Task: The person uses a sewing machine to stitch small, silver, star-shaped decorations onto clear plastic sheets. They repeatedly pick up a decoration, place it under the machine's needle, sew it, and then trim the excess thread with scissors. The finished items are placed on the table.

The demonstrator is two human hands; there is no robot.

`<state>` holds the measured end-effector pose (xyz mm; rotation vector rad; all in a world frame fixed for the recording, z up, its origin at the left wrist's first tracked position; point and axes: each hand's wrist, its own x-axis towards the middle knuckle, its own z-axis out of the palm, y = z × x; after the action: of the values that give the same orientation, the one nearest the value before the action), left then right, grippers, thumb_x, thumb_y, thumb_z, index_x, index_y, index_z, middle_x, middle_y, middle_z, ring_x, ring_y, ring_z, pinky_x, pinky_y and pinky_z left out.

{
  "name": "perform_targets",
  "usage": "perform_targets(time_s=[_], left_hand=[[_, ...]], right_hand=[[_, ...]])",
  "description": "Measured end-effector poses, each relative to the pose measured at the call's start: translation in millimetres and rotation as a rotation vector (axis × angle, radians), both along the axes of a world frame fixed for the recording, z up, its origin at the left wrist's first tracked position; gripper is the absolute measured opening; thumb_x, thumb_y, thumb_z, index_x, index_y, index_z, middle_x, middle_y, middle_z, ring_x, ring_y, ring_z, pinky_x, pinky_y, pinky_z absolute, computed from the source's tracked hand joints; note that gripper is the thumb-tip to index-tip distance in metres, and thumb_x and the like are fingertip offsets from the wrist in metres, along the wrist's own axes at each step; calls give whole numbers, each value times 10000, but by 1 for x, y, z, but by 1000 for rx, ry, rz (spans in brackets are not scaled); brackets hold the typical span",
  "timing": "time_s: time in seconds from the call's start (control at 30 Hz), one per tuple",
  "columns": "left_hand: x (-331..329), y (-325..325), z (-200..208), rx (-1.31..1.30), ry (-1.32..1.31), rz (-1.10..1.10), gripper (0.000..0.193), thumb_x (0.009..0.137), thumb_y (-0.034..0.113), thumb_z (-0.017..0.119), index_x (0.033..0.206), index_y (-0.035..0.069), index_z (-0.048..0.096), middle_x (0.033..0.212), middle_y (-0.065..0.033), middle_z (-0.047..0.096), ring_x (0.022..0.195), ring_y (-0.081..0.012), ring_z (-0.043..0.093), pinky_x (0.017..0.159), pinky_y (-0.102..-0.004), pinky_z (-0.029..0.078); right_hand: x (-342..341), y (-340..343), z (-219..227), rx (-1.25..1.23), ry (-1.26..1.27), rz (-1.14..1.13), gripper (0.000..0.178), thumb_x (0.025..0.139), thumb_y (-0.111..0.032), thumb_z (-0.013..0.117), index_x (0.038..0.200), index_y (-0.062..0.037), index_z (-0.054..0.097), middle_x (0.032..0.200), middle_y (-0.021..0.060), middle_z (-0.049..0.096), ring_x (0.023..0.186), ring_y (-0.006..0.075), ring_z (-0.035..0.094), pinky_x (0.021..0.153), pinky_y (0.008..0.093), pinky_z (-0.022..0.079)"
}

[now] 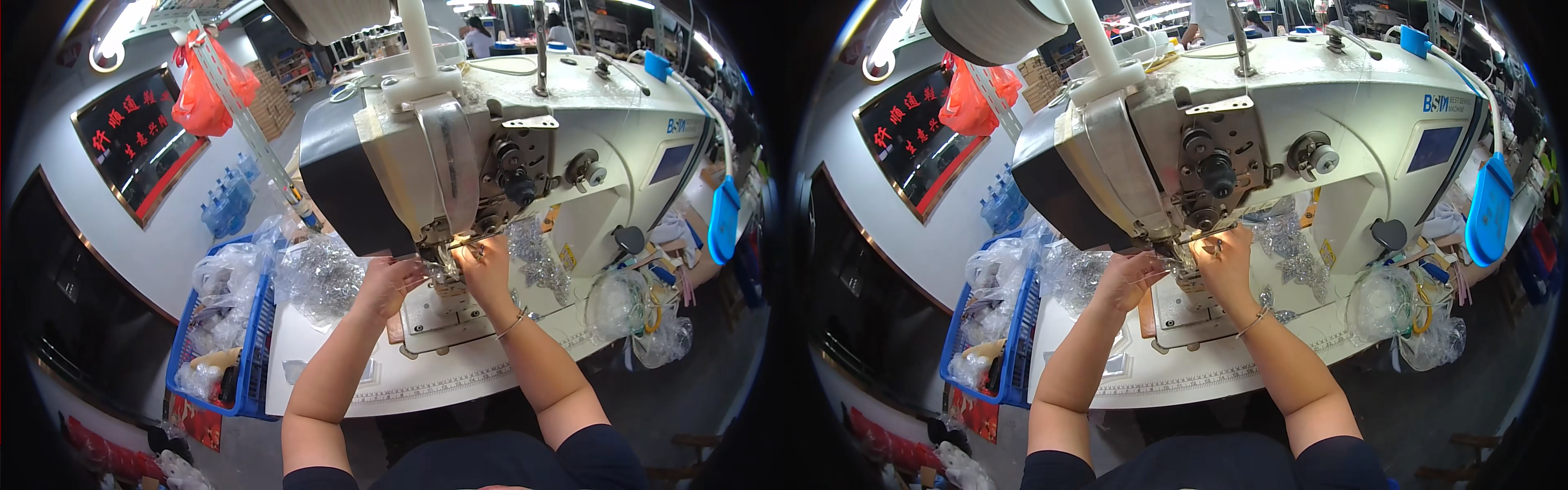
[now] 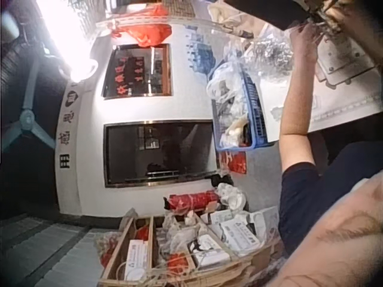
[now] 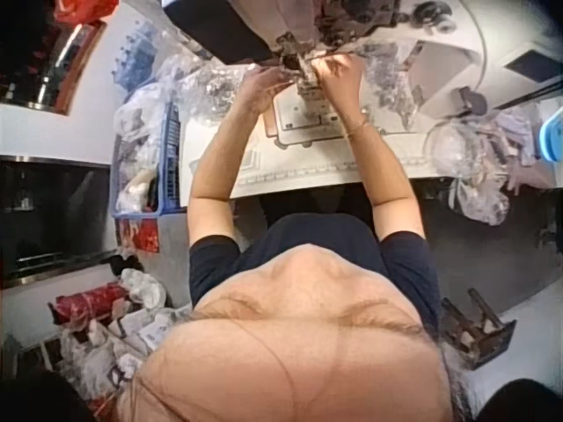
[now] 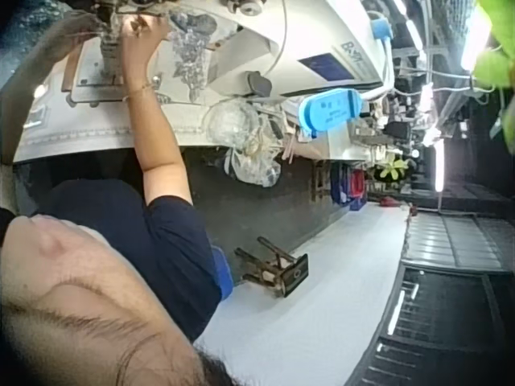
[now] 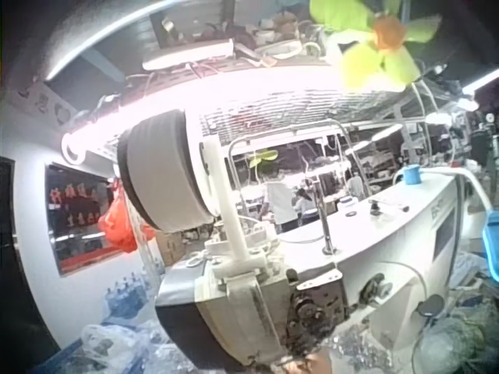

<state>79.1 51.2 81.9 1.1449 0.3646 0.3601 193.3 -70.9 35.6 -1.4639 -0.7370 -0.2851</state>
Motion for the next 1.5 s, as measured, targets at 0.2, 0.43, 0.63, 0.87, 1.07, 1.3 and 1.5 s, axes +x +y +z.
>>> perform_targets(time_s=[0.2, 0.43, 0.63, 0.87, 1.07, 1.3, 1.5], left_hand=[[-2, -3, 0, -1, 10, 7, 75, 760, -3, 588, 833, 5, 573, 771, -58, 584, 726, -155, 602, 720, -298, 518], [-3, -1, -1, -15, -8, -29, 122, 774, 14, 591, 892, 5, 561, 795, -65, 601, 739, -165, 612, 708, -305, 526], [0, 5, -8, -48, -12, -50, 121, 796, 29, 574, 913, 1, 558, 835, -81, 608, 764, -182, 618, 726, -321, 531], [-48, -34, -70, -203, -248, -123, 234, 802, -1, 542, 1034, 29, 519, 1007, -155, 589, 1022, -303, 585, 862, -467, 500], [-84, -81, -105, -242, -347, 83, 241, 819, -33, 538, 1046, 34, 490, 1031, -132, 557, 1095, -318, 537, 884, -458, 492], [-100, -106, -111, -231, -413, 111, 263, 831, -56, 506, 1069, 46, 461, 1096, -144, 525, 1120, -295, 516, 913, -438, 472], [-111, -113, -105, -255, -433, 86, 272, 824, -64, 517, 1071, 35, 455, 1106, -174, 530, 1073, -273, 547, 919, -417, 470]], right_hand=[[-2, -3, -3, -33, -50, -33, 97, 662, -53, 677, 744, -48, 625, 841, 97, 565, 868, 302, 491, 788, 395, 374], [0, -2, -4, -8, 19, 27, 116, 675, -65, 696, 765, -73, 625, 789, 64, 558, 852, 283, 488, 789, 389, 370], [0, -2, -7, -33, 36, 10, 107, 695, -91, 684, 769, -73, 607, 852, 92, 533, 907, 280, 468, 789, 395, 367], [-51, -62, -25, 12, 254, 249, 184, 768, -165, 671, 901, -64, 593, 937, 64, 483, 854, 190, 476, 727, 291, 400], [-71, -140, -69, -170, 288, 157, 302, 834, -222, 622, 1040, -5, 579, 855, 92, 466, 659, 161, 481, 580, 241, 405], [-108, -121, -33, -390, -326, 19, 314, 752, -153, 694, 1053, -81, 642, 786, 60, 529, 602, 189, 515, 515, 298, 425], [-113, -111, -36, -299, -391, 3, 238, 705, -126, 736, 927, -86, 661, 726, 43, 550, 562, 179, 516, 483, 276, 412]])
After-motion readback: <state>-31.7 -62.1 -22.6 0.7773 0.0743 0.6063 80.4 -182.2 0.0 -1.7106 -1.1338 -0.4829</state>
